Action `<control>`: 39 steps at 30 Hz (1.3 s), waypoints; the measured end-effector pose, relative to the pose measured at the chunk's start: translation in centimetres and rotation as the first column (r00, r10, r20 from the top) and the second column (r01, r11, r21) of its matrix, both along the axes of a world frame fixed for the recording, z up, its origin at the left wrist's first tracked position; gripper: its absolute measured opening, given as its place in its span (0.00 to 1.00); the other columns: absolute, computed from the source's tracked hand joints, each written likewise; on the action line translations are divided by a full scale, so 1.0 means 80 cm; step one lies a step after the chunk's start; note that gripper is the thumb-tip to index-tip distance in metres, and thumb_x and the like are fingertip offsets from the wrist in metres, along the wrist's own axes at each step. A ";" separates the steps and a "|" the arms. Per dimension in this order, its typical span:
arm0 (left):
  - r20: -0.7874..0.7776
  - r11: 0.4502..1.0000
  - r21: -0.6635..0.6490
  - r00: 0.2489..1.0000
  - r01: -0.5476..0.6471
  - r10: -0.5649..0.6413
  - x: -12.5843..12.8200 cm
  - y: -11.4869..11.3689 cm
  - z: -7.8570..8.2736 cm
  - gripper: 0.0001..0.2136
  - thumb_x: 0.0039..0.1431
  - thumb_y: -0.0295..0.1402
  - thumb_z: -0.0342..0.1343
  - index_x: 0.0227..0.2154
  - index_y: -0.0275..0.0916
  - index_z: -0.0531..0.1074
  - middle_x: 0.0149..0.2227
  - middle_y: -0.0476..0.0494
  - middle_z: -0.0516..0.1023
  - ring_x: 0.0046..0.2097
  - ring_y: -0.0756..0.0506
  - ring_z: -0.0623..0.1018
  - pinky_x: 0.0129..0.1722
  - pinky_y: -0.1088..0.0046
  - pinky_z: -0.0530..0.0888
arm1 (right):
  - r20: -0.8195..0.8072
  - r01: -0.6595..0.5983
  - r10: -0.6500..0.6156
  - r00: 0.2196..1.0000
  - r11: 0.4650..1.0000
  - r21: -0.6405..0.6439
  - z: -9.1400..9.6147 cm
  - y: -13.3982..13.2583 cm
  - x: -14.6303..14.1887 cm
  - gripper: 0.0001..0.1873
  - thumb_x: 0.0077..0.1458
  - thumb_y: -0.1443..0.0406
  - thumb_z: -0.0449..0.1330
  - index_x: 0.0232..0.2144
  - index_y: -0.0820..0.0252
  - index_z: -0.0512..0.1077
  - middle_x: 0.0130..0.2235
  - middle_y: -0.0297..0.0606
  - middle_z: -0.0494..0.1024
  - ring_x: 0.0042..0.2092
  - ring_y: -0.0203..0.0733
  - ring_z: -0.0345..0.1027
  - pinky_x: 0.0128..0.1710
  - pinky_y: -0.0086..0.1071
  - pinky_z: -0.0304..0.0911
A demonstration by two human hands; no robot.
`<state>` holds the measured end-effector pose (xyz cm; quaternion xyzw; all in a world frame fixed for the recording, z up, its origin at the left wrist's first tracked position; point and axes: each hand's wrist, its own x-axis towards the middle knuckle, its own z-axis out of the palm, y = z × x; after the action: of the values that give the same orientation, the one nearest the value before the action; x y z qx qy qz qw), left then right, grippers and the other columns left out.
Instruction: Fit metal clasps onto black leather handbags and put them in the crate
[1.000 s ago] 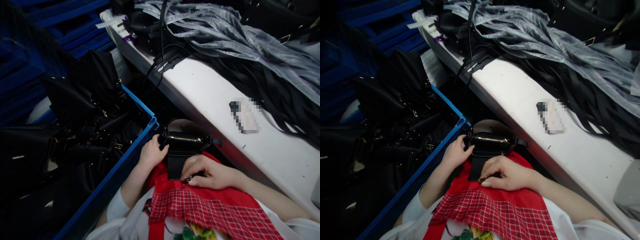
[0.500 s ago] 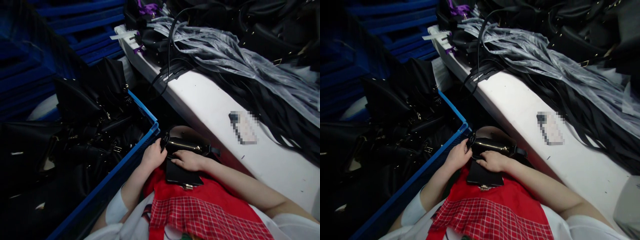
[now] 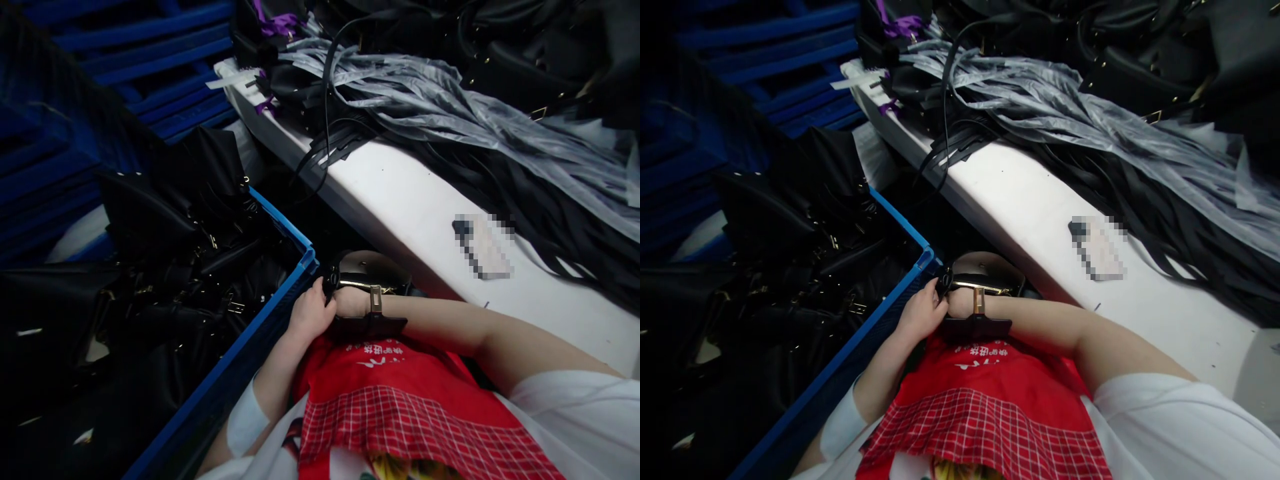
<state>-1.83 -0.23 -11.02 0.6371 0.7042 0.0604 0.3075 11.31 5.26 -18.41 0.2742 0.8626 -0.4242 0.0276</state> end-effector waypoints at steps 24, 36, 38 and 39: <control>0.072 0.997 0.024 0.995 -0.072 0.070 -0.019 0.015 -0.004 0.17 0.60 0.37 0.49 0.50 0.38 0.69 0.40 0.39 0.80 0.42 0.38 0.80 0.39 0.67 0.71 | 0.103 0.198 -0.202 0.974 0.979 0.050 0.191 -0.001 0.145 0.45 0.40 0.57 0.71 0.60 0.58 0.64 0.58 0.46 0.70 0.57 0.56 0.64 0.59 0.46 0.58; 0.055 0.987 0.031 0.986 -0.158 0.156 -0.038 0.025 -0.023 0.16 0.63 0.32 0.44 0.49 0.35 0.71 0.45 0.32 0.80 0.48 0.37 0.79 0.46 0.63 0.72 | 0.102 0.185 -0.253 0.962 0.880 0.437 0.155 -0.029 0.156 0.41 0.46 0.48 0.67 0.59 0.58 0.67 0.62 0.48 0.64 0.64 0.60 0.52 0.66 0.54 0.39; 0.050 0.988 0.038 0.987 -0.153 0.151 -0.037 0.030 -0.026 0.17 0.62 0.30 0.45 0.49 0.33 0.72 0.45 0.30 0.79 0.48 0.36 0.79 0.47 0.63 0.72 | 0.117 0.141 -0.223 0.968 0.865 0.482 0.143 -0.037 0.139 0.38 0.46 0.51 0.67 0.56 0.62 0.69 0.60 0.51 0.66 0.63 0.60 0.54 0.67 0.52 0.39; 0.050 0.988 0.043 0.988 -0.148 0.146 -0.036 0.032 -0.027 0.17 0.62 0.30 0.45 0.50 0.32 0.71 0.46 0.30 0.79 0.48 0.36 0.79 0.47 0.62 0.72 | 0.121 0.159 -0.249 0.961 0.854 0.496 0.135 -0.038 0.129 0.34 0.46 0.53 0.67 0.53 0.65 0.71 0.58 0.53 0.69 0.61 0.60 0.57 0.66 0.52 0.42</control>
<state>-4.68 2.34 -13.17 0.5888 0.7403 0.1141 0.3036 21.65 2.23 -7.65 0.3998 0.9007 -0.1701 -0.0087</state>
